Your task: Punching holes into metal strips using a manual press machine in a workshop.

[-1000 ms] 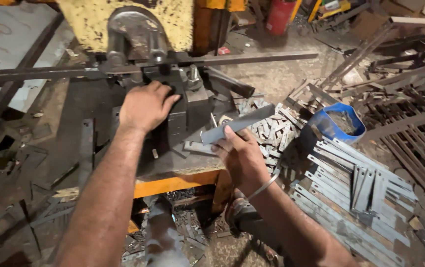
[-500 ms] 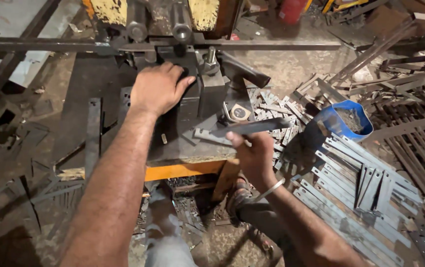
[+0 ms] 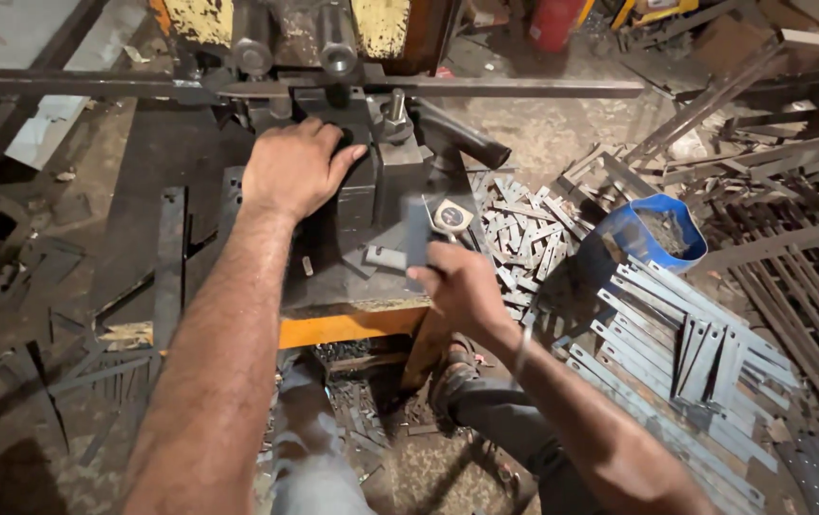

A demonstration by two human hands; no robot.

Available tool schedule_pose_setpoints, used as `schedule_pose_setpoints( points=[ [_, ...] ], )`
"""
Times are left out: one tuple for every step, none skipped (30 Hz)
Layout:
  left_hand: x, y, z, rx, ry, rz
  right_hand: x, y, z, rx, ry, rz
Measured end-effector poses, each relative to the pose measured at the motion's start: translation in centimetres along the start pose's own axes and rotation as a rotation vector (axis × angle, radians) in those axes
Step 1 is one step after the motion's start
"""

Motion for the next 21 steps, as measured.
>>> schedule_pose_setpoints(
  points=[
    [0.2, 0.1, -0.1, 0.0, 0.006, -0.001, -0.3, 0.1, -0.1, 0.134, 0.021, 0.057],
    [0.1, 0.1, -0.1, -0.002, 0.004, 0.001, -0.4, -0.5, -0.6, 0.13, 0.022, 0.057],
    [0.1, 0.1, 0.0, -0.004, 0.01, 0.01, -0.4, -1.3, -1.1, 0.241, -0.009, 0.53],
    [0.1, 0.1, 0.0, -0.003, 0.02, 0.017, -0.4, -1.9, -1.8, 0.353, -0.043, 1.004],
    [0.0, 0.0, -0.1, -0.002, 0.021, 0.018, -0.8, -1.3, -2.2, 0.353, -0.043, 1.005],
    [-0.1, 0.0, 0.1, -0.019, 0.039, 0.022, -1.2, -0.9, -2.5, 0.491, -0.057, 1.052],
    [-0.2, 0.0, 0.2, -0.036, 0.057, 0.026, -1.6, -0.4, -2.9, 0.63, -0.07, 1.096],
    [-0.3, -0.1, 0.2, -0.032, 0.059, 0.023, -1.8, -0.2, -3.2, 0.632, -0.076, 1.095],
    [-0.4, -0.1, 0.2, -0.04, 0.069, 0.029, -1.9, 0.0, -3.6, 0.665, -0.081, 1.193],
    [-0.4, -0.2, 0.2, -0.051, 0.077, 0.036, -2.1, 0.1, -3.8, 0.693, -0.083, 1.29],
    [-0.4, -0.2, 0.2, -0.048, 0.076, 0.032, -2.4, 0.3, -4.0, 0.693, -0.087, 1.288],
    [-0.4, -0.2, 0.2, -0.055, 0.082, 0.039, -2.7, 0.6, -4.2, 0.727, -0.069, 1.326],
    [-0.3, -0.2, 0.2, -0.061, 0.088, 0.046, -3.1, 0.8, -4.4, 0.759, -0.05, 1.366],
    [-0.2, -0.2, 0.1, -0.059, 0.086, 0.045, -3.4, 1.1, -4.6, 0.757, -0.053, 1.365],
    [-0.1, -0.1, 0.1, -0.054, 0.075, 0.048, -3.8, 1.5, -4.7, 0.731, -0.039, 1.417],
    [0.0, 0.0, 0.1, -0.05, 0.063, 0.054, -4.1, 1.9, -4.8, 0.701, -0.022, 1.471],
    [0.1, 0.1, 0.1, -0.049, 0.058, 0.056, -4.5, 1.9, -5.2, 0.696, -0.022, 1.471],
    [0.2, 0.2, 0.0, -0.042, 0.035, 0.034, -4.8, 2.1, -5.7, 0.6, 0.052, 1.449],
    [0.3, 0.3, -0.1, -0.035, 0.012, 0.013, -5.2, 2.2, -6.2, 0.504, 0.126, 1.423],
    [0.3, 0.4, -0.1, -0.032, 0.011, 0.01, -5.3, 2.2, -7.2, 0.504, 0.122, 1.422],
    [0.4, 0.5, -0.2, -0.026, -0.008, 0.008, -5.4, 2.3, -8.3, 0.458, 0.122, 1.373]
  ],
)
Point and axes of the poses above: each hand's wrist, its own z-axis towards the middle knuckle, its own x-axis out of the palm, y = z × x, the point moved 1 cm from there along z, towards the middle knuckle, and after that the axes turned 6 degrees about -y, right-handed, at the moved point
